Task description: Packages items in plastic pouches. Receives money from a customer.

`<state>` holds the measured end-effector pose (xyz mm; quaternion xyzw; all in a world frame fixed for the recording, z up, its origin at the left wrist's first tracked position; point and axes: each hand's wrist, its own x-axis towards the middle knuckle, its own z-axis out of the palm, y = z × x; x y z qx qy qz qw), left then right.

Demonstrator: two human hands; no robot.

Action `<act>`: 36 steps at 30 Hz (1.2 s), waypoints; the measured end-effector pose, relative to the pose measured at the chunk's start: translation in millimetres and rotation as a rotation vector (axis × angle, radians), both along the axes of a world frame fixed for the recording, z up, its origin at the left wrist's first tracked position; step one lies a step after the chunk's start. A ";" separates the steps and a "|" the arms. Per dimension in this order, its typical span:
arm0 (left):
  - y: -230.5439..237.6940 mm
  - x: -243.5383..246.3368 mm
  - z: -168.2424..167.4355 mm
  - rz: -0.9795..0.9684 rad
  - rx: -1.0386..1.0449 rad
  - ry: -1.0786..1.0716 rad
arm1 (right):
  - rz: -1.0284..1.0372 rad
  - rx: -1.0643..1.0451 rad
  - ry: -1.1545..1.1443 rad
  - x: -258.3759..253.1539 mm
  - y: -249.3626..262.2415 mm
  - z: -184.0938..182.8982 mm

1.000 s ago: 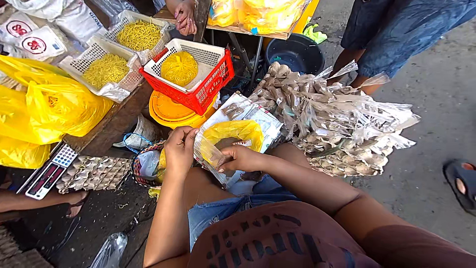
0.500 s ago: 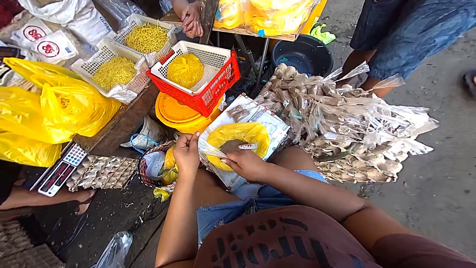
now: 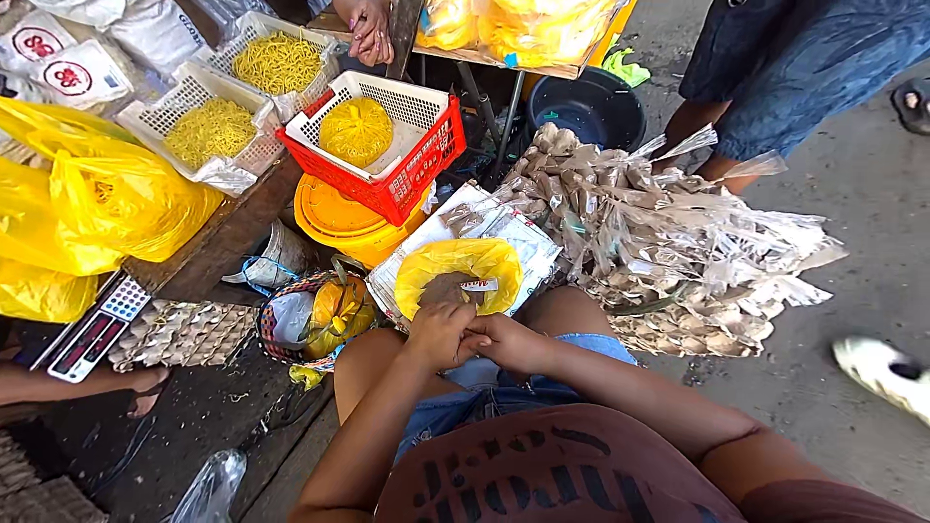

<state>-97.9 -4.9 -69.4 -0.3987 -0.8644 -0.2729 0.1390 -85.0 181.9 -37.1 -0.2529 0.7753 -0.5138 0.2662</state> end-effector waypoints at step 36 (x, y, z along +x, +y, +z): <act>13.7 29.3 4.5 0.404 0.652 -0.595 | -0.446 -0.468 -0.142 -25.2 -15.9 -25.7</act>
